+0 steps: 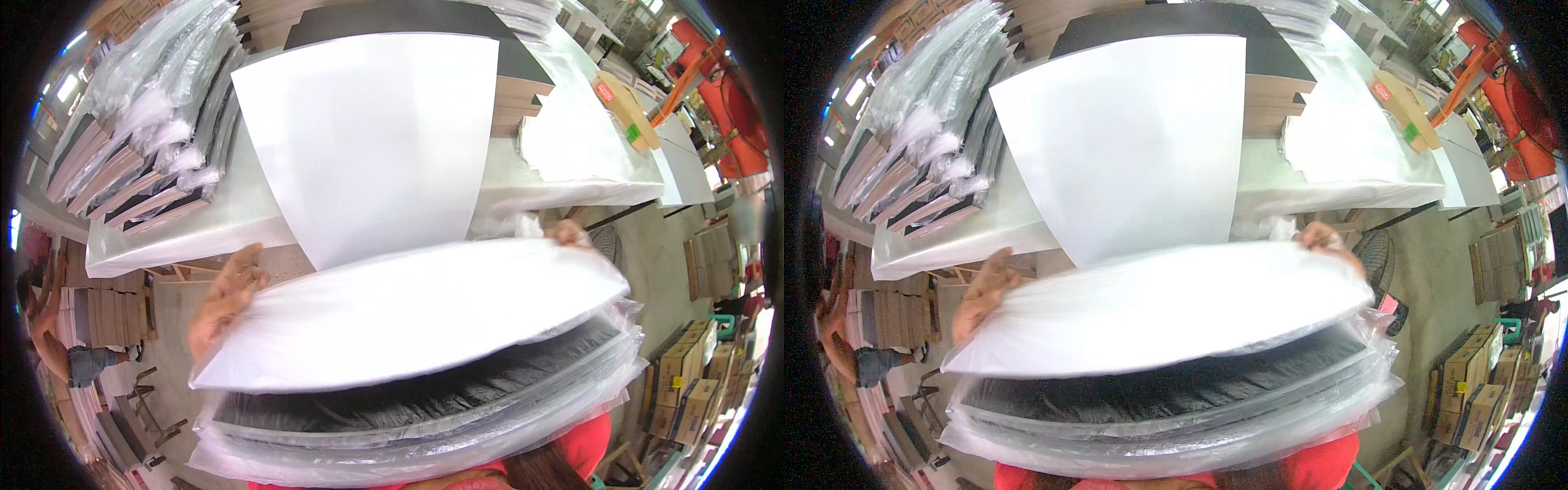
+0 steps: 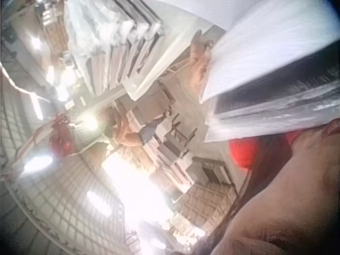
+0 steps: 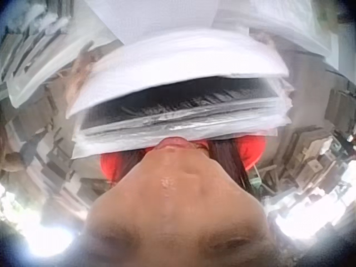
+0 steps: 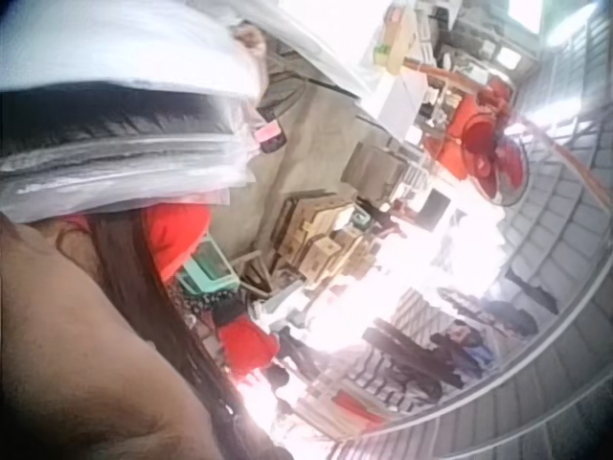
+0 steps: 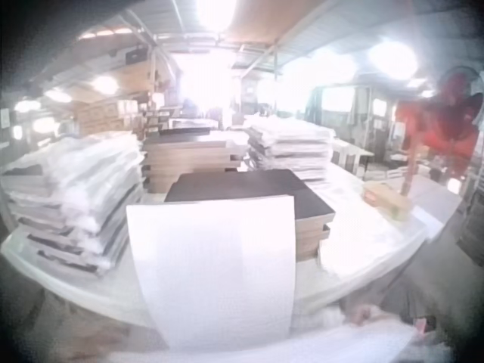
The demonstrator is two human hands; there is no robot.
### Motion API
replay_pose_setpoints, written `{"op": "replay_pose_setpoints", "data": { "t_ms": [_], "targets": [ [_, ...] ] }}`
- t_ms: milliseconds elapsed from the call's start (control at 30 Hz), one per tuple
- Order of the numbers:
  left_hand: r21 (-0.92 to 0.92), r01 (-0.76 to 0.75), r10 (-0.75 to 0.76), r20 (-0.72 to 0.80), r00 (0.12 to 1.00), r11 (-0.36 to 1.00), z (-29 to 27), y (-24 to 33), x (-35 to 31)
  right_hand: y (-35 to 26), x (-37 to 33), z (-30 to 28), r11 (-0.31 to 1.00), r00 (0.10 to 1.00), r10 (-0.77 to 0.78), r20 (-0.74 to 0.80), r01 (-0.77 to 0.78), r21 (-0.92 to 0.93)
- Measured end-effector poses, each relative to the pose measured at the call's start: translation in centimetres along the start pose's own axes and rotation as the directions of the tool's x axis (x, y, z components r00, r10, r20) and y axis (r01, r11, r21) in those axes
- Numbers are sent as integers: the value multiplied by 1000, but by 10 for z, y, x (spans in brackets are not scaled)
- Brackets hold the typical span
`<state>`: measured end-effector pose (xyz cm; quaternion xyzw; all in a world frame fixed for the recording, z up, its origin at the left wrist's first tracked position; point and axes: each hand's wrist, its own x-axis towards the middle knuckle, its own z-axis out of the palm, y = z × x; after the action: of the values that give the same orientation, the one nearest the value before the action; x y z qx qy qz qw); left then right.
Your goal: The person repeatedly wraps flat rectangular panels in clear plastic bags. They open each bag, insert a panel, and seal the bag before moving to the next one. The process is repeated for multiple panels throughout the clip.
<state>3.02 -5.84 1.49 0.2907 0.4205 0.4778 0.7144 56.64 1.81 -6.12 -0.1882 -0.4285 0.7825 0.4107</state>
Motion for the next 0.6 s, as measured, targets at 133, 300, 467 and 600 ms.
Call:
{"op": "replay_pose_setpoints", "data": {
  "t_ms": [133,300,467,600],
  "targets": [
    [253,142,-112,-127,985,957,-74,-77,70,103,-27,-91,647,851,168,-497,-476,-597],
    [728,167,-17,-209,978,665,-230,-196,137,141,18,-94,526,795,81,-601,-546,-652],
    [862,-65,276,-89,957,503,-155,-134,167,-15,28,-53,790,578,-457,-677,-86,-607],
    [836,-265,281,139,950,480,8,-15,121,-95,98,77,734,745,-566,-353,259,-629]
  ]
}}
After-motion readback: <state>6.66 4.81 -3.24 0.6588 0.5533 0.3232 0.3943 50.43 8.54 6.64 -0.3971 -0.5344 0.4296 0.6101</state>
